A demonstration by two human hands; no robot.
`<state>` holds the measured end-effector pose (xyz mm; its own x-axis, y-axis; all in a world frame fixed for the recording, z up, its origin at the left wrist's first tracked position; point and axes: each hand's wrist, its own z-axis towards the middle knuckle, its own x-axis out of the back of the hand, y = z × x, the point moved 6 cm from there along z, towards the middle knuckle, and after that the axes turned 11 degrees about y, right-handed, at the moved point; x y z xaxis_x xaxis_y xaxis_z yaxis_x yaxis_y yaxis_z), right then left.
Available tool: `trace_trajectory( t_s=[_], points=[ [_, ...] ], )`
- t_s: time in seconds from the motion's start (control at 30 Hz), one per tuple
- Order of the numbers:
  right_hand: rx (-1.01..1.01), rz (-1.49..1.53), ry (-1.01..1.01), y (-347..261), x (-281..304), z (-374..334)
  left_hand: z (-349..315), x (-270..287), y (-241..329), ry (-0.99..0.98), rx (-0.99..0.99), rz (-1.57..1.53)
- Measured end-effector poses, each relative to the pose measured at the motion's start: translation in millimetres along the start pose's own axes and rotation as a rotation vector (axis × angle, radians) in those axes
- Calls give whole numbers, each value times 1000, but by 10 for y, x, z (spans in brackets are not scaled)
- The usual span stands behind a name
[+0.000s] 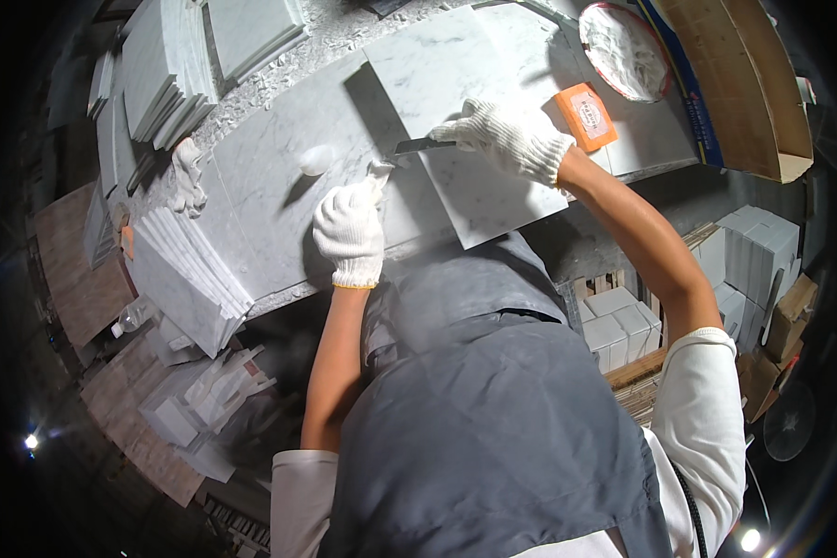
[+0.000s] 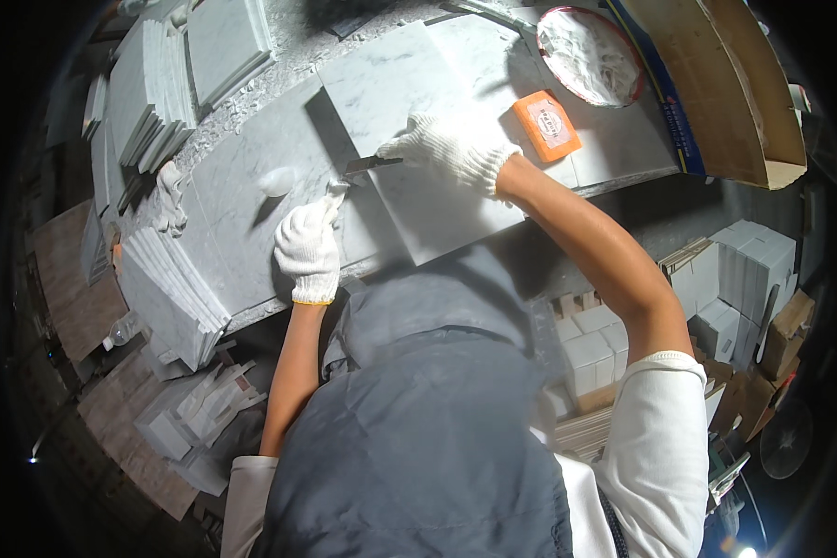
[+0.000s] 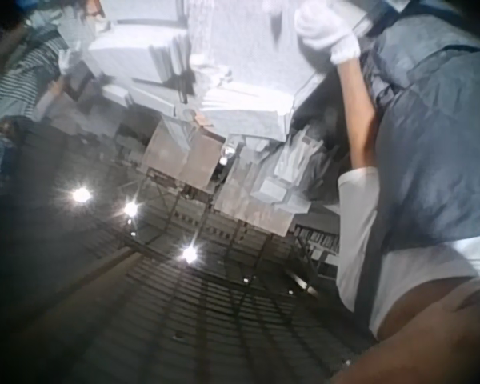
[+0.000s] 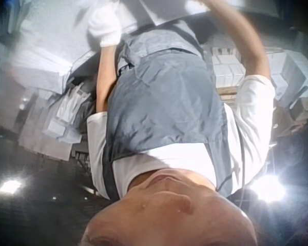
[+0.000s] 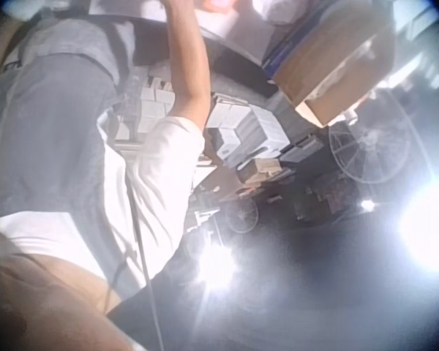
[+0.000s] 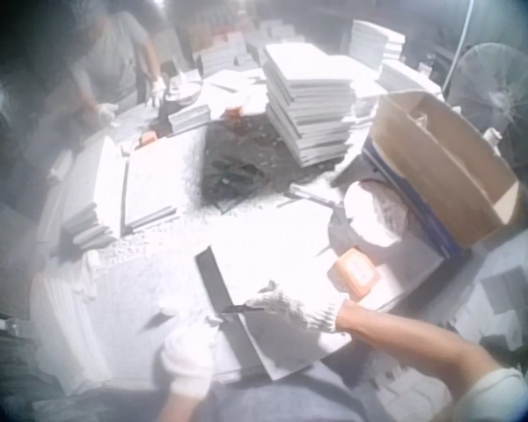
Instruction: The person repeatedly scrapes and smooths the edges of rectangular stone tiles using a metal scraper and an orange block. They handle each tile one at a time, scraping edges and wiping surfaces, then place finished tiles into a stack on the table.
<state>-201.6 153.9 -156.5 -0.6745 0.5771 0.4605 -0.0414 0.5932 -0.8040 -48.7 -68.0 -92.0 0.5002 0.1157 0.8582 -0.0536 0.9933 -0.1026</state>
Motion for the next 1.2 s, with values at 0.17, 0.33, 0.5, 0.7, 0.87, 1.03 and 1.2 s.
trace_trajectory(
  t_s=[0.17, 0.33, 0.5, 0.7, 0.87, 1.03, 1.2],
  points=[
    [94, 561, 90, -201, 119, -89, -36, 87, -142, 30, 127, -249],
    [-164, 451, 91, -152, 159, -250, -42, 313, -229, 88, 387, -583],
    [-68, 229, 165, -432, 210, -347, -12, 461, -245, 93, 785, -872],
    [-274, 357, 245, -411, 265, -456, 99, 515, -203, 25, 1061, -1166],
    [-179, 280, 254, -367, 266, -489, 164, 535, -168, -62, 1091, -1221],
    [369, -507, 274, -694, 90, -835, 201, 507, -153, -143, 1063, -1235],
    [11, 192, 488, -422, 266, -1394, 230, 482, -218, -193, 1060, -1312]
  ],
)
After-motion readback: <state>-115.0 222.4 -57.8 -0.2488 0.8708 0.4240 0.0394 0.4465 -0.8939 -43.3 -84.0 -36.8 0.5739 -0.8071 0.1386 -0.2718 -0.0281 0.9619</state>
